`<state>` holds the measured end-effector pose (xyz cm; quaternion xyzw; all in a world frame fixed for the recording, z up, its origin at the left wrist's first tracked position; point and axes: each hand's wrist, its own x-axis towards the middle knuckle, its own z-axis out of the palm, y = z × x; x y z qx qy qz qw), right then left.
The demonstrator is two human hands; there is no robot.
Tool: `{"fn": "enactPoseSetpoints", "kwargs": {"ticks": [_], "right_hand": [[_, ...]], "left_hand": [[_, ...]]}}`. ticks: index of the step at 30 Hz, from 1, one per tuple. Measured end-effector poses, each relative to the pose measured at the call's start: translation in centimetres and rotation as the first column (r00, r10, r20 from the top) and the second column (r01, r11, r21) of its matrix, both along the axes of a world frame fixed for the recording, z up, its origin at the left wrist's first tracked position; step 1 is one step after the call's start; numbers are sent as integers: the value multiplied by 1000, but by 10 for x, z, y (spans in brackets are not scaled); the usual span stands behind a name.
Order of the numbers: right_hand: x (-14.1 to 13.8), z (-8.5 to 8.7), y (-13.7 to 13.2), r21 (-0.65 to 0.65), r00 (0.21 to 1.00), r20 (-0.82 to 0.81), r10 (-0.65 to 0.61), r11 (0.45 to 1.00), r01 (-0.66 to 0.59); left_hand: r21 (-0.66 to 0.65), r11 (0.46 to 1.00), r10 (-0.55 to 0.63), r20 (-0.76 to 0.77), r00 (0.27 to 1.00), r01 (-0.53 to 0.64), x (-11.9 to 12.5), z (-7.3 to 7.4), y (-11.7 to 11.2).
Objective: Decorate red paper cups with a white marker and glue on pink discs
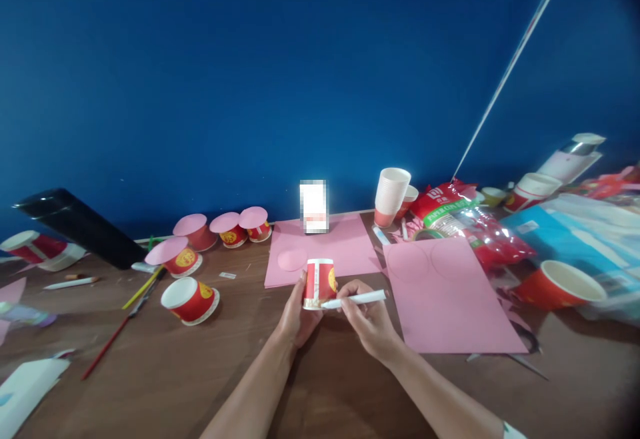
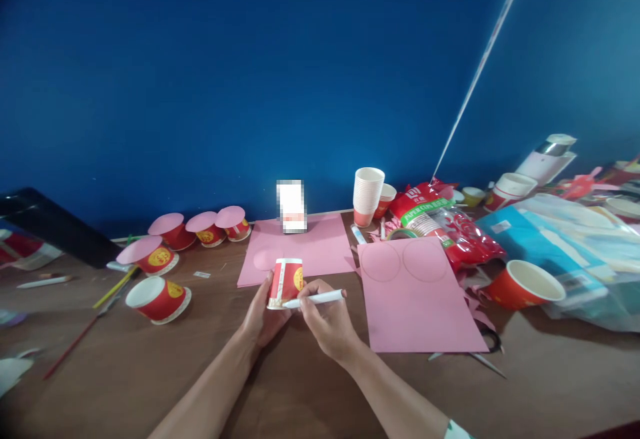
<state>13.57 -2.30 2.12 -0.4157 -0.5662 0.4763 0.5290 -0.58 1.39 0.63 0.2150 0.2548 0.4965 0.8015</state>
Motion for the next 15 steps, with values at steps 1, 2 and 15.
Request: {"fn": "enactPoseSetpoints", "kwargs": {"ticks": [1,2,15], "right_hand": [[0,0,0,7,1000,2,-26,1000,26],[0,1,0,11,999,5,-42,999,42],[2,1,2,3,998,57,15,1000,-15]], "left_hand": [[3,1000,-2,1,1000,2,0,0,0],[4,1000,-4,4,1000,4,0,0,0],[19,1000,-17,-5,1000,17,3,4,-2]]}}
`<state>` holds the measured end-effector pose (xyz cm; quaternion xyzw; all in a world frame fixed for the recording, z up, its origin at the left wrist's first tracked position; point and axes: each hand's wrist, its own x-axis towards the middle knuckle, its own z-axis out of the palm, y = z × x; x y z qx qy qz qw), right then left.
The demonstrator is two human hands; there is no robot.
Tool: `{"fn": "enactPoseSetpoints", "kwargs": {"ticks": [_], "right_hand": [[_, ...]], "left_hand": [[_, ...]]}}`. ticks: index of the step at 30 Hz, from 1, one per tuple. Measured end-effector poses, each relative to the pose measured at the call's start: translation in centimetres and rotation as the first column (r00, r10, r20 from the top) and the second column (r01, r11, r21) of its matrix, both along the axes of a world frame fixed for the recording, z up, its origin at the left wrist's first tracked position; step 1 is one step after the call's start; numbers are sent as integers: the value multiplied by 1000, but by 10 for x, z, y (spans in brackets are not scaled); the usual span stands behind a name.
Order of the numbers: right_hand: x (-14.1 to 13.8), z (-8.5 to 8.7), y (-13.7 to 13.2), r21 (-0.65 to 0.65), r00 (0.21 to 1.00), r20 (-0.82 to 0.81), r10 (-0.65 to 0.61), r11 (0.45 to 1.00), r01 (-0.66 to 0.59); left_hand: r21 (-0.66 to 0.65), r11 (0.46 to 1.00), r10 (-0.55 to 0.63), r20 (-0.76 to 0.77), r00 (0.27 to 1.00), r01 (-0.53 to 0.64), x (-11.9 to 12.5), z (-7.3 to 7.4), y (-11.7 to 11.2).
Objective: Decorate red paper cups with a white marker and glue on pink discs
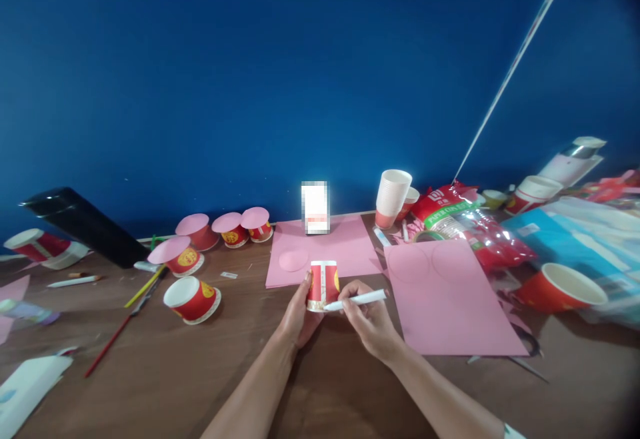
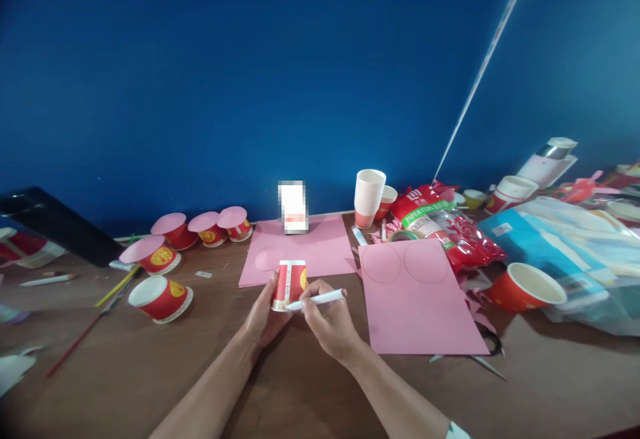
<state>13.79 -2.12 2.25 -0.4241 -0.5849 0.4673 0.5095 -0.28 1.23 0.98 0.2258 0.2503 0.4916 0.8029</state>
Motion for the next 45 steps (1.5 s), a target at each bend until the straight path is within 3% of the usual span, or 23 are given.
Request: {"fn": "enactPoseSetpoints", "kwargs": {"ticks": [6,11,15,19,24,29,34,40,45], "right_hand": [[1,-1,0,-2,998,6,-66,998,66],[1,1,0,-28,999,-35,-4,1000,3],[0,0,1,-9,996,-43,-75,997,75],[0,-1,1,-33,999,-53,-4,999,2],[0,0,0,4,998,6,-67,998,67],[2,1,-2,52,995,91,-43,998,39],[3,1,-2,51,990,93,-104,994,100],[3,4,-2,75,991,118,-67,995,59],[2,3,-2,115,977,157,-142,986,125]], "left_hand": [[0,1000,5,-1,1000,-5,0,0,1],[-4,1000,21,-1,1000,-21,0,-1,1],[-15,1000,5,-7,1000,-5,1,1,1],[-1,1000,7,-10,1000,-7,2,1,0],[-9,1000,4,-10,1000,-4,1,1,1],[-28,999,39,-41,998,-40,1,-1,1],[-34,997,64,-47,997,-65,1,-5,1],[-20,997,67,-58,996,-68,1,-5,1],[-40,997,64,-63,996,-67,1,-4,1]]}}
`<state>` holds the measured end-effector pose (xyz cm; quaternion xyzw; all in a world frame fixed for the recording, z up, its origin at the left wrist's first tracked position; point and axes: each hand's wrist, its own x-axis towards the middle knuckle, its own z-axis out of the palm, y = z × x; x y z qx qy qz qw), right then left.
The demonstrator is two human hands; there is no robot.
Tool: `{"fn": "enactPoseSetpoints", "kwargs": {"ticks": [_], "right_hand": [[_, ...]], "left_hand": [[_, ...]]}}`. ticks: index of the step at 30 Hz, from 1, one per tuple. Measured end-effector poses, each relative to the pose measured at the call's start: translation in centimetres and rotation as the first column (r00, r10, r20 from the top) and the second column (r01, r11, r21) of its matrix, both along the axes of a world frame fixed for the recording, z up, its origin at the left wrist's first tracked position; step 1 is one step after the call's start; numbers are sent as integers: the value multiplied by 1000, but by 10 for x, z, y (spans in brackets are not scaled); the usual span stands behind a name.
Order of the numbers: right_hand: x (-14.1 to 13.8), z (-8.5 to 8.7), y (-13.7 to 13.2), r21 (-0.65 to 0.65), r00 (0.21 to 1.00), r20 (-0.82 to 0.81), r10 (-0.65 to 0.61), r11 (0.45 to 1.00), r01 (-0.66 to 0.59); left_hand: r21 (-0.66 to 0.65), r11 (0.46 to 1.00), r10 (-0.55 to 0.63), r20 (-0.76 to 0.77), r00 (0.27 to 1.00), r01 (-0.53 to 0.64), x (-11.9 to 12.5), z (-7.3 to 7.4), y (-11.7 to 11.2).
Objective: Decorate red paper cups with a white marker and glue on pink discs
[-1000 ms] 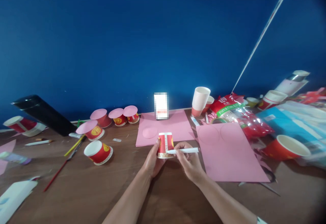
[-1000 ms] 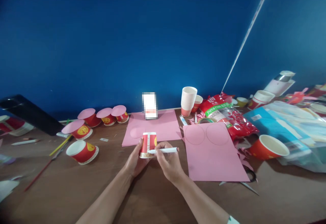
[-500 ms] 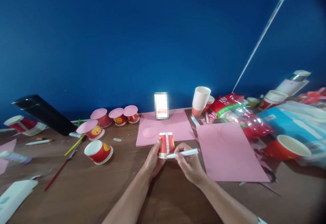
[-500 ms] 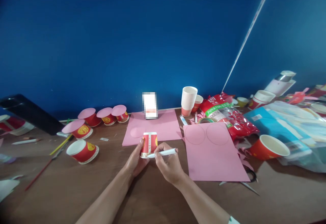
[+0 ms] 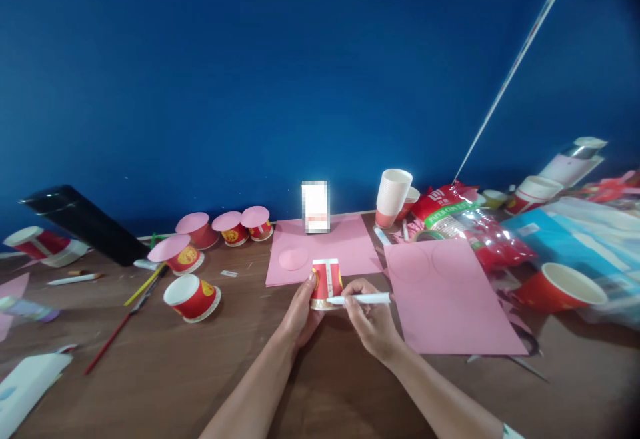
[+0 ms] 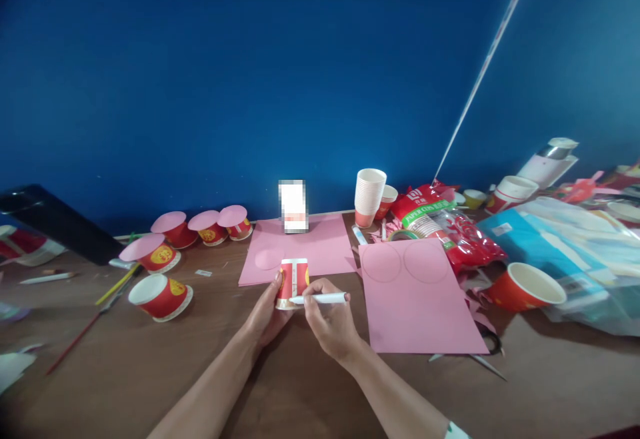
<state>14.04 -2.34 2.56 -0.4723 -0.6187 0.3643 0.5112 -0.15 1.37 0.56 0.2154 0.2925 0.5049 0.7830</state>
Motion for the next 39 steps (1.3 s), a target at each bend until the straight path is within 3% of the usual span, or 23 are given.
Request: {"fn": "enactPoseSetpoints", "kwargs": {"ticks": [6,10,16,22,35,39], "right_hand": [[0,4,0,8,999,5,52,999,-52],[0,1,-1,1,1000,-1,22,1000,-22],[1,-4,1,-55,993,-112,39,997,-45],[-1,-6,7,-61,978,-207,-28,998,16],[-3,-9,8,-136,954,-299,34,988,-78],[-3,-9,7,-102,963,-271,-15,995,-13]], "left_hand": [[-4,1000,13,-19,1000,-13,0,-1,0],[0,1000,7,-12,1000,-7,1,-1,-1],[12,1000,-18,3,1000,18,1,0,0],[52,998,-40,36,999,38,2,0,0],[44,998,-38,48,998,36,2,-2,0],[35,999,-29,51,998,27,2,-2,0]]}}
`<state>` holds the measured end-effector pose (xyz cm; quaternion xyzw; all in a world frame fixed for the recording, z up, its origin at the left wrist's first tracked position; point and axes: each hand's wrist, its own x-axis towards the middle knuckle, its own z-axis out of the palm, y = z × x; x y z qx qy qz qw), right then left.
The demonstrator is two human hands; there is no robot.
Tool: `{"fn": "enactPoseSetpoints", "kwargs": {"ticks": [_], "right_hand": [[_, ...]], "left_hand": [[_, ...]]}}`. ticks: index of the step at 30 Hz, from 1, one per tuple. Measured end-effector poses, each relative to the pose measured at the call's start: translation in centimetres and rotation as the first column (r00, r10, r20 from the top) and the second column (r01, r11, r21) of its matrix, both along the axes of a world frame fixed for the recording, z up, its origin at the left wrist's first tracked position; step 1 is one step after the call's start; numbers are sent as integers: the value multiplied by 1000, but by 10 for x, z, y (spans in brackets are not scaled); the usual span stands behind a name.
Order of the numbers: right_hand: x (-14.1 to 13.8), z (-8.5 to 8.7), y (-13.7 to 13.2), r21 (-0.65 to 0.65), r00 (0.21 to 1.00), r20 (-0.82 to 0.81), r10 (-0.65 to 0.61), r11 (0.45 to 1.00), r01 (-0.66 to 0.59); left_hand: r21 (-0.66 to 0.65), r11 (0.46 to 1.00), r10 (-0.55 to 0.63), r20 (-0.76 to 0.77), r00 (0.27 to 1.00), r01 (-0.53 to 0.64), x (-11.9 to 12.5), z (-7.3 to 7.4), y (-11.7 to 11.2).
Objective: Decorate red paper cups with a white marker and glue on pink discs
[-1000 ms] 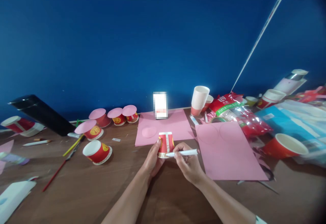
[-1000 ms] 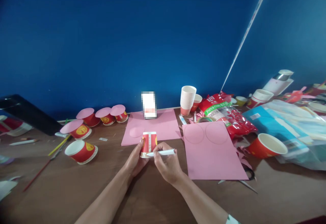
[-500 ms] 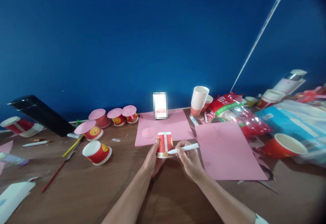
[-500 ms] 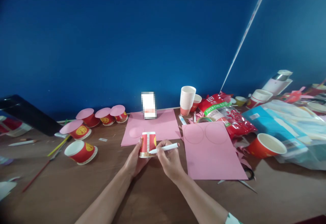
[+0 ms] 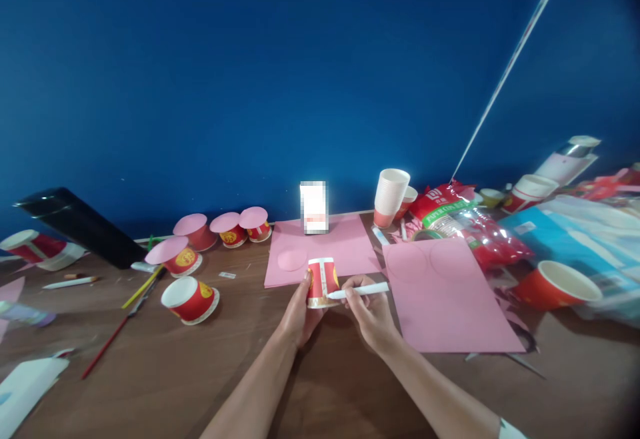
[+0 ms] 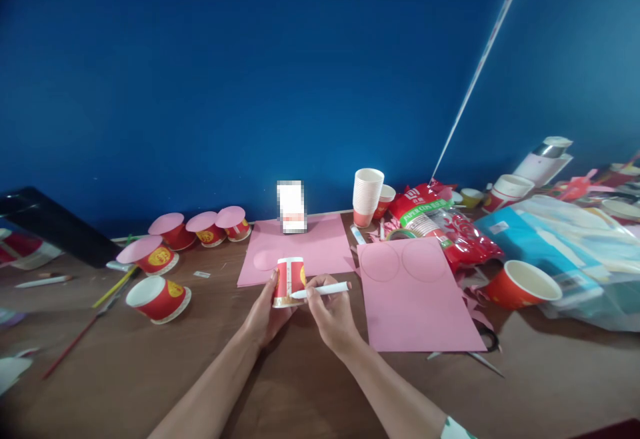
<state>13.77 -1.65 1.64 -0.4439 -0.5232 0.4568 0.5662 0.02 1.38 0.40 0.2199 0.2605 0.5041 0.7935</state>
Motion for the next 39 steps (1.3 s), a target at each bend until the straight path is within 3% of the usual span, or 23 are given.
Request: {"fn": "enactPoseSetpoints", "kwargs": {"ticks": [5,10,13,30,35,39], "right_hand": [[-1,-1,1,-20,998,-45,45,999,-46],[-2,-2,2,-14,998,-59,-16,1000,15],[-2,-3,2,-45,996,-82,27,999,-31],[-1,-3,5,-42,993,-109,47,998,-52],[-2,-1,5,-51,990,-140,-11,999,4],[-3,-1,4,-69,987,-155,34,997,-45]], "left_hand": [[-29,999,32,18,999,-32,-1,-2,1],[-60,998,38,51,998,-35,-1,-3,1],[-69,997,49,47,998,-45,-1,-3,1],[-74,997,25,58,998,-21,-3,-3,1],[-57,998,15,55,998,-12,-3,-3,1],[-46,999,-2,51,999,4,-4,-1,1]]}}
